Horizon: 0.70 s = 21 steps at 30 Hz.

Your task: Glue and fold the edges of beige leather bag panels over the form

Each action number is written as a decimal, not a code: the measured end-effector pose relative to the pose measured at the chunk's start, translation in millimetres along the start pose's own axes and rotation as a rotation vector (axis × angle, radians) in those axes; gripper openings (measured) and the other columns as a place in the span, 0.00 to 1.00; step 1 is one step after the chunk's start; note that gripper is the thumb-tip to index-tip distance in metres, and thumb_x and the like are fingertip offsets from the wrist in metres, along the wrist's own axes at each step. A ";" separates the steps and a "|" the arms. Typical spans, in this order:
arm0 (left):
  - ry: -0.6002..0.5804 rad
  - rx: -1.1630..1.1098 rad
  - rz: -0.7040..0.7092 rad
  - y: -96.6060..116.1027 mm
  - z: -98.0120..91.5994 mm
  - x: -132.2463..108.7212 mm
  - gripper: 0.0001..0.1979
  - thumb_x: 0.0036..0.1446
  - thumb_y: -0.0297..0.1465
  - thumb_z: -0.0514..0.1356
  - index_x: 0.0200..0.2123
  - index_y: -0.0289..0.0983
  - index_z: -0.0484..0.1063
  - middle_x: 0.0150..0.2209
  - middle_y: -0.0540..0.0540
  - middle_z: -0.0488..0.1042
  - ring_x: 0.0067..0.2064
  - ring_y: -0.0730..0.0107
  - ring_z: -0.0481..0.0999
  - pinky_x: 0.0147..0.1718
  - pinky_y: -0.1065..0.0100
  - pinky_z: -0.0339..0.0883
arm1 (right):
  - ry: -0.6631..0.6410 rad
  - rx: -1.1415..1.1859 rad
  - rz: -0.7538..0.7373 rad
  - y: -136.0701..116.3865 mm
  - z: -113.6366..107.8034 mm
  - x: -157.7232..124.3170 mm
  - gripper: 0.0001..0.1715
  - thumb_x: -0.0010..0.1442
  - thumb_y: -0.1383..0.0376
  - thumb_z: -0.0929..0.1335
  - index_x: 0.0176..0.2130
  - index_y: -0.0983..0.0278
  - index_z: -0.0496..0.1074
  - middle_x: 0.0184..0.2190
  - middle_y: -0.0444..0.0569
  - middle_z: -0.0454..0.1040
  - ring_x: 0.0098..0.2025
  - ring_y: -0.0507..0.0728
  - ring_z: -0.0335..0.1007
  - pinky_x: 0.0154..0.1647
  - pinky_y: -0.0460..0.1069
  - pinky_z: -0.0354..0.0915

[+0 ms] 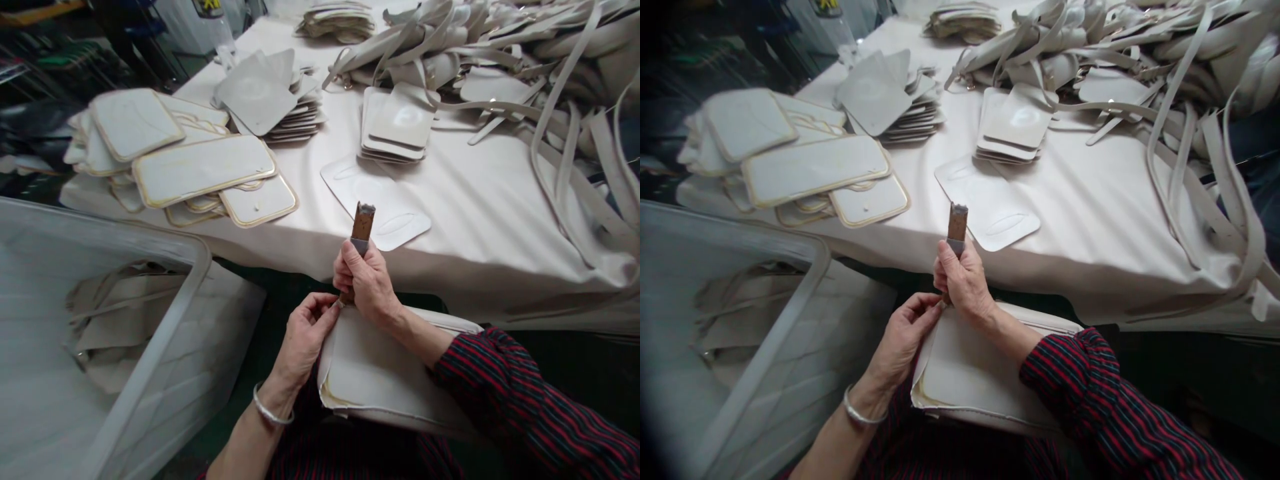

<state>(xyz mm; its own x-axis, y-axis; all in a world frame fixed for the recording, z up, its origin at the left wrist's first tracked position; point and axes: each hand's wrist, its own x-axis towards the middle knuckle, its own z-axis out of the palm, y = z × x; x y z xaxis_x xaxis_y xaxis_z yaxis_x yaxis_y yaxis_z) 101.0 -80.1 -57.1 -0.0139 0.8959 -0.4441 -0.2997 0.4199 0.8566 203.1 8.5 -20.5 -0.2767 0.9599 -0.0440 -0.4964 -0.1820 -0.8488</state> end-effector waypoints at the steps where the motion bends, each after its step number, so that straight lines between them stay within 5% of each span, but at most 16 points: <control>1: 0.009 0.005 0.002 0.9 1.6 -0.9 0.15 0.53 0.39 0.66 0.41 0.37 0.72 0.33 0.50 0.71 0.34 0.76 0.68 0.33 0.74 0.62 | -0.010 -0.021 -0.006 0.3 0.1 -1.7 0.18 0.63 0.55 0.67 0.32 0.59 0.55 0.18 0.33 0.52 0.17 0.46 0.42 0.15 0.42 0.45; 14: -0.033 -0.019 0.057 -2.5 0.1 -4.2 0.18 0.51 0.40 0.66 0.41 0.38 0.68 0.37 0.49 0.70 0.38 0.72 0.70 0.38 0.71 0.65 | -0.235 -0.430 0.061 -10.1 0.4 -12.2 0.17 0.62 0.51 0.66 0.34 0.61 0.63 0.20 0.36 0.56 0.21 0.47 0.50 0.23 0.44 0.52; 18: -0.084 -0.083 0.002 -14.3 -14.7 -41.3 0.21 0.53 0.40 0.65 0.46 0.38 0.66 0.42 0.46 0.71 0.40 0.71 0.72 0.40 0.69 0.67 | -0.190 -0.570 0.139 -40.5 4.3 -70.9 0.12 0.65 0.56 0.64 0.38 0.63 0.65 0.21 0.37 0.59 0.22 0.47 0.53 0.23 0.44 0.52; 21: -0.097 -0.127 -0.057 -28.1 -25.5 -67.1 0.20 0.54 0.39 0.64 0.47 0.39 0.64 0.40 0.46 0.71 0.37 0.71 0.73 0.38 0.69 0.68 | -0.264 -0.412 0.540 -39.7 19.0 -136.1 0.08 0.62 0.62 0.65 0.34 0.64 0.65 0.23 0.39 0.60 0.22 0.46 0.52 0.21 0.43 0.50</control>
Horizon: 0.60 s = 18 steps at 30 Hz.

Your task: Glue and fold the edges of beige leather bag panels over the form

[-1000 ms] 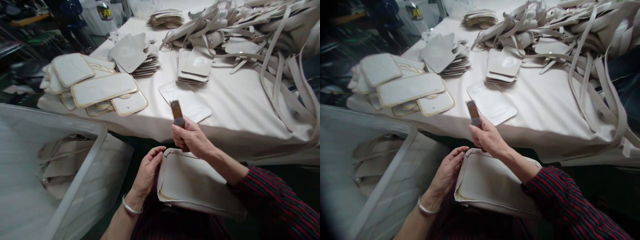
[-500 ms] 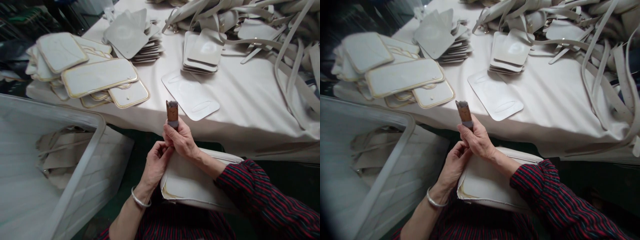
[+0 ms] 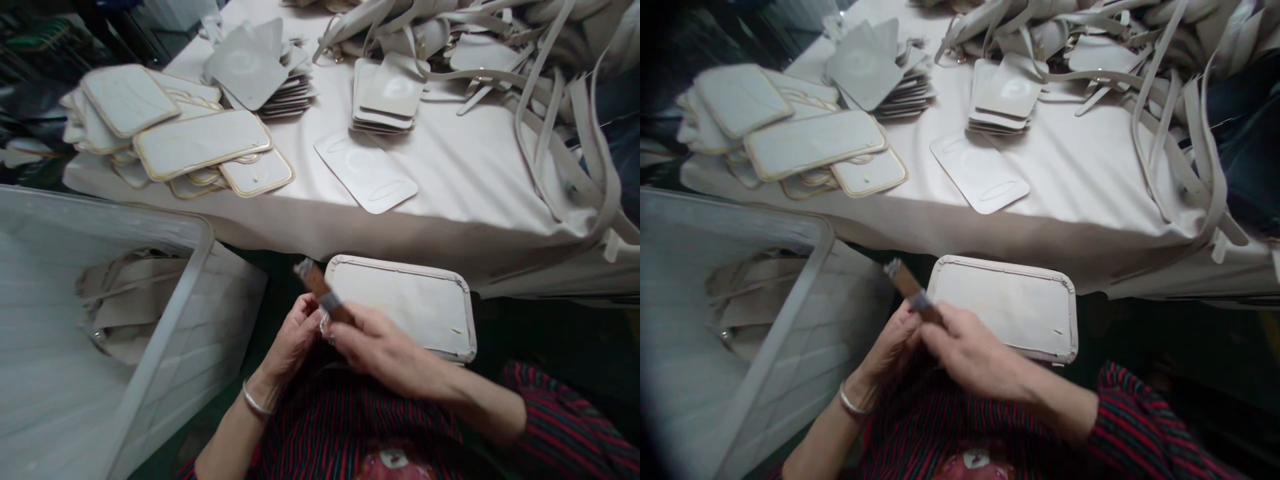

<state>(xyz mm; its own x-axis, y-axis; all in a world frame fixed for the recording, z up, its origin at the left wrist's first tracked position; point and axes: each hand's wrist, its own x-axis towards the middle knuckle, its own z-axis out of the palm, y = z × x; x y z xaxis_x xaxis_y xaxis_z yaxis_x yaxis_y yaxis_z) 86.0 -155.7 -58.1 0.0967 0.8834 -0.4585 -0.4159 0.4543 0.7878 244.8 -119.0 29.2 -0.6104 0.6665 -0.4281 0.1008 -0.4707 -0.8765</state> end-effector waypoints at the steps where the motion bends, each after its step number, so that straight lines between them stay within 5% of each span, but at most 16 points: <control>1: 0.002 -0.010 -0.013 -4.9 -2.7 -6.1 0.20 0.54 0.39 0.64 0.48 0.39 0.64 0.39 0.46 0.72 0.36 0.72 0.73 0.37 0.69 0.68 | -0.088 0.137 0.135 11.5 13.8 -10.3 0.07 0.61 0.63 0.64 0.32 0.65 0.65 0.21 0.38 0.59 0.20 0.46 0.51 0.19 0.43 0.49; 3: 0.015 -0.006 -0.025 -14.6 -7.1 -15.2 0.22 0.53 0.39 0.64 0.50 0.41 0.65 0.39 0.46 0.73 0.35 0.71 0.73 0.36 0.70 0.68 | -0.086 0.432 0.306 34.9 38.4 -18.1 0.06 0.58 0.63 0.65 0.32 0.64 0.65 0.19 0.37 0.59 0.16 0.45 0.46 0.16 0.43 0.45; 6: 0.080 0.125 0.005 -29.9 -12.2 -24.2 0.29 0.45 0.40 0.68 0.51 0.40 0.67 0.39 0.44 0.75 0.35 0.66 0.74 0.36 0.66 0.70 | 0.044 0.684 0.343 58.2 59.1 -10.0 0.13 0.54 0.59 0.69 0.30 0.65 0.65 0.19 0.37 0.61 0.15 0.44 0.46 0.15 0.42 0.44; 11: 0.262 0.330 0.095 -52.3 -15.0 -25.6 0.19 0.47 0.42 0.65 0.39 0.37 0.72 0.32 0.47 0.75 0.31 0.67 0.71 0.31 0.67 0.68 | 0.157 0.752 0.329 62.7 59.8 -1.9 0.19 0.48 0.56 0.74 0.29 0.66 0.65 0.18 0.37 0.61 0.15 0.43 0.46 0.15 0.41 0.41; 18: 0.307 0.403 0.141 -55.5 -12.7 -10.0 0.14 0.43 0.40 0.67 0.30 0.36 0.73 0.27 0.49 0.73 0.28 0.70 0.68 0.27 0.69 0.66 | 0.181 0.741 0.286 68.1 54.9 -5.0 0.24 0.50 0.53 0.73 0.21 0.65 0.60 0.16 0.36 0.56 0.15 0.42 0.41 0.16 0.43 0.36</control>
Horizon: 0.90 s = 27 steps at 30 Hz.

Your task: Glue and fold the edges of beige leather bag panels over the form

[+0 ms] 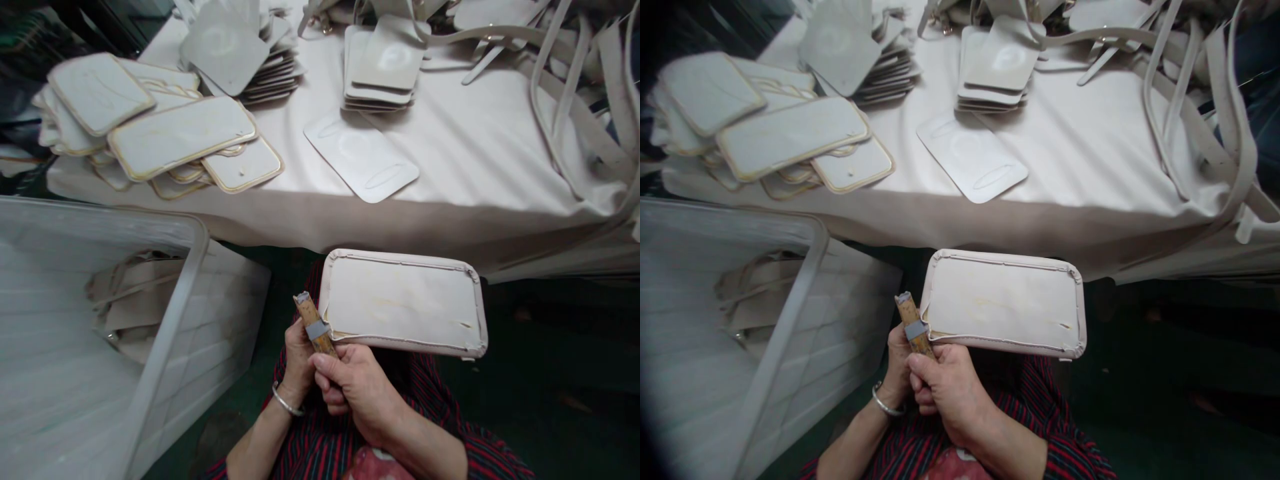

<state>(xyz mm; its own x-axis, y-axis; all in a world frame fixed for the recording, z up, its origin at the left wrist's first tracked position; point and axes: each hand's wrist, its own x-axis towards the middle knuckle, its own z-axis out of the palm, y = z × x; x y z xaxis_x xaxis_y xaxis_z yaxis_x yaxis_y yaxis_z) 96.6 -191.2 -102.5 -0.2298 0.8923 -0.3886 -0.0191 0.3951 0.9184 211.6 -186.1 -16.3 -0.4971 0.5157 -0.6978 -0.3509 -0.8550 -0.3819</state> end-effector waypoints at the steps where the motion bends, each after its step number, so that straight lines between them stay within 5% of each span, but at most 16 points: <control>1: -0.003 0.004 -0.001 0.7 0.3 1.3 0.14 0.43 0.40 0.67 0.29 0.36 0.73 0.27 0.49 0.73 0.28 0.70 0.68 0.27 0.69 0.66 | 0.002 0.005 -0.003 0.7 -1.2 0.2 0.24 0.50 0.53 0.73 0.21 0.65 0.61 0.16 0.37 0.56 0.15 0.42 0.41 0.16 0.43 0.36; 13: -0.050 0.061 -0.048 3.7 2.2 4.7 0.10 0.47 0.32 0.66 0.35 0.38 0.76 0.32 0.49 0.77 0.33 0.67 0.74 0.33 0.69 0.69 | 0.167 0.206 -0.082 2.3 2.1 3.5 0.25 0.46 0.53 0.76 0.24 0.66 0.61 0.17 0.37 0.58 0.15 0.41 0.42 0.16 0.42 0.35; 21: 0.020 -0.032 0.141 39.8 -4.4 -10.1 0.11 0.59 0.36 0.59 0.45 0.42 0.72 0.44 0.48 0.74 0.45 0.68 0.74 0.47 0.67 0.67 | 0.418 0.210 -0.207 17.1 3.4 7.5 0.32 0.41 0.45 0.76 0.26 0.63 0.59 0.13 0.31 0.51 0.14 0.42 0.39 0.13 0.40 0.38; 27: 0.068 -0.069 0.204 50.0 2.7 -8.7 0.05 0.54 0.32 0.65 0.34 0.38 0.76 0.40 0.48 0.70 0.42 0.71 0.71 0.44 0.71 0.64 | 0.441 0.173 -0.244 19.6 3.0 6.2 0.32 0.41 0.45 0.76 0.27 0.62 0.58 0.13 0.30 0.49 0.14 0.42 0.39 0.13 0.40 0.39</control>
<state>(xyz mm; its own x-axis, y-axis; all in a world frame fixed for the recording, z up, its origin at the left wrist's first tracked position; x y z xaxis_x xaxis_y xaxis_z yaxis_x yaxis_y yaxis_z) 100.3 -178.6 -53.3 -0.3004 0.9346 -0.1905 -0.0311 0.1900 0.9813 199.3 -199.4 -26.3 -0.0169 0.5948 -0.8037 -0.5593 -0.6719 -0.4855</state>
